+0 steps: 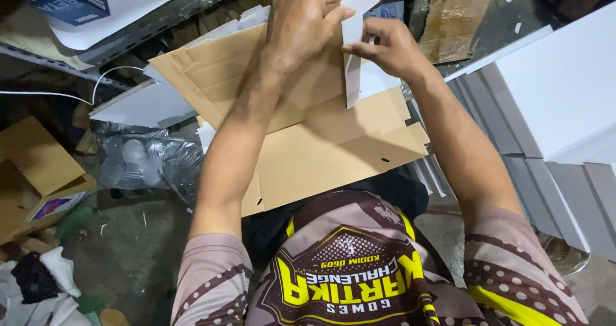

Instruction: Assembling a cardboard box by folding the pre-cut cardboard and using adhesive strips to secure the sides.

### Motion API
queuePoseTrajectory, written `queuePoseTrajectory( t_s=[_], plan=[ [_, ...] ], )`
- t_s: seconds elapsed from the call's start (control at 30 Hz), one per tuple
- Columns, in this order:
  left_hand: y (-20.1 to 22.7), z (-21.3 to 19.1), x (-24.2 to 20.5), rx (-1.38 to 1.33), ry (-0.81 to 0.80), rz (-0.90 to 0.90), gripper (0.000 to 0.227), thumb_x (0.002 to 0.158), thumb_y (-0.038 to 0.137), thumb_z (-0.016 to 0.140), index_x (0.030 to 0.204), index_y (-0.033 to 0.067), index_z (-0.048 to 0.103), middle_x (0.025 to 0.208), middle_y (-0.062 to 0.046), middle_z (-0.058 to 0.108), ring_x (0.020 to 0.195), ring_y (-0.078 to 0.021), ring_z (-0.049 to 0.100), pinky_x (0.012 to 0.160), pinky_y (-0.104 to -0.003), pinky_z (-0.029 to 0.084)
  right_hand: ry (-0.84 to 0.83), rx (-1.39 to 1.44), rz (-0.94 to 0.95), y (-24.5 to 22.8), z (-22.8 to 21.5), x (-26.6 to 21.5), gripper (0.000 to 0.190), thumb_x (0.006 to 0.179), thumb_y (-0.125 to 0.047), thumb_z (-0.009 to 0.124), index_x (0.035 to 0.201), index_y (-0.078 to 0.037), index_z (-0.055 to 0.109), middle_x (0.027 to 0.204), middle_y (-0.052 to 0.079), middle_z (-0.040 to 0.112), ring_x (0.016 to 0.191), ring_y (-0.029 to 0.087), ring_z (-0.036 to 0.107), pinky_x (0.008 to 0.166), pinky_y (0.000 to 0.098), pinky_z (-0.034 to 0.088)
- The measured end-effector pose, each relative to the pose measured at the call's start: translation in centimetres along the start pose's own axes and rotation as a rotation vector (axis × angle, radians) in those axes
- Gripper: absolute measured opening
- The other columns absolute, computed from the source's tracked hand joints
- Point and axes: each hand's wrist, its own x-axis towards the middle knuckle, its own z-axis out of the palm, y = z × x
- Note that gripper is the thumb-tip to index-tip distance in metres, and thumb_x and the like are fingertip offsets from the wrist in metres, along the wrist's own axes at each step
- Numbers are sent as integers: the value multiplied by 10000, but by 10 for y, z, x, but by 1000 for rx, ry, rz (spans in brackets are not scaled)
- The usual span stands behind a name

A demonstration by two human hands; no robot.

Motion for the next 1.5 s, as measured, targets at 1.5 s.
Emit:
queuePoseTrajectory(
  t_s=[1.5],
  plan=[
    [2,1,-14,73,108,68,460,999,359,822,706,183,513,595,44,543,583,-300,509,1021,-471,333,-152,-688,-335,86,46,-67,229,910,-258,807,798,-121,662,795,22,659,779,257,481,645,423,351]
  ],
)
